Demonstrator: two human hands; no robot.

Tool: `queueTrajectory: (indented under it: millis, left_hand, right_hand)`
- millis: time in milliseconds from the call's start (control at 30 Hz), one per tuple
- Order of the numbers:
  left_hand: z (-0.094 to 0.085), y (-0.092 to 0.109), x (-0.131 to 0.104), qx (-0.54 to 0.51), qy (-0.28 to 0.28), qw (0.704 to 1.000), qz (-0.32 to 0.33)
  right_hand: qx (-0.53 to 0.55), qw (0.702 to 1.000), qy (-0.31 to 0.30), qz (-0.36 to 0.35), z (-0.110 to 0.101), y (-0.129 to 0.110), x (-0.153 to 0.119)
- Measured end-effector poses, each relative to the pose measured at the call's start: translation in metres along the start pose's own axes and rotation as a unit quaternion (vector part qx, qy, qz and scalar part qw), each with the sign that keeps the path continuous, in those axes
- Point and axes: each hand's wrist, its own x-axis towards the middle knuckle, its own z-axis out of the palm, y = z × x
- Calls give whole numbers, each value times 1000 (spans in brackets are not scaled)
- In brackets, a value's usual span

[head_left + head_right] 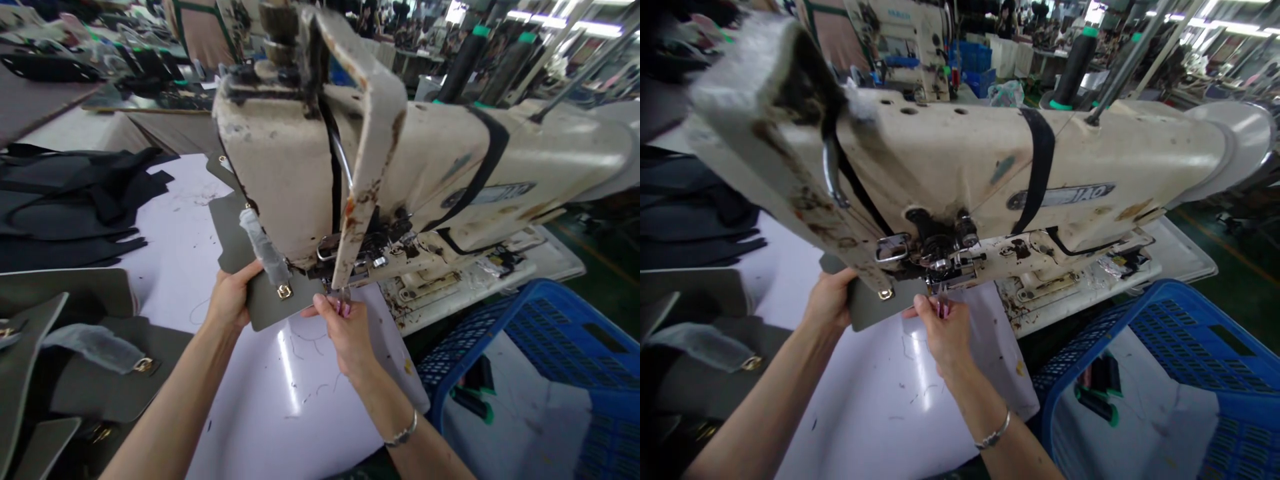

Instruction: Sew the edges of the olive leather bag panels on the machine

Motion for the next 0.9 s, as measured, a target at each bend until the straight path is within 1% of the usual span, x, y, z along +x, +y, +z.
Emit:
queueTrajectory:
  millis: [67,167,333,567,667,800,900]
  left_hand:
    - [3,-1,5,1,4,1000,20]
    - [9,0,11,10,-8,999,45]
    - [16,5,20,31,-37,996,74]
    - [18,5,23,47,-27,996,74]
    - [18,5,21,45,-28,995,80]
    - [18,6,18,47,-32,995,82]
    - [19,6,17,58,-23,994,91]
  right_hand:
    - [0,1000,23,-19,5,2,3]
    - [-9,998,48,-48,11,7,7]
    - [2,996,63,-68,18,12,9]
    - [26,995,71,-63,21,11,9]
    - [11,995,80,-54,25,13,8]
    - [6,994,105,-13,36,20,9]
    - [39,990,132,-11,47,27,12]
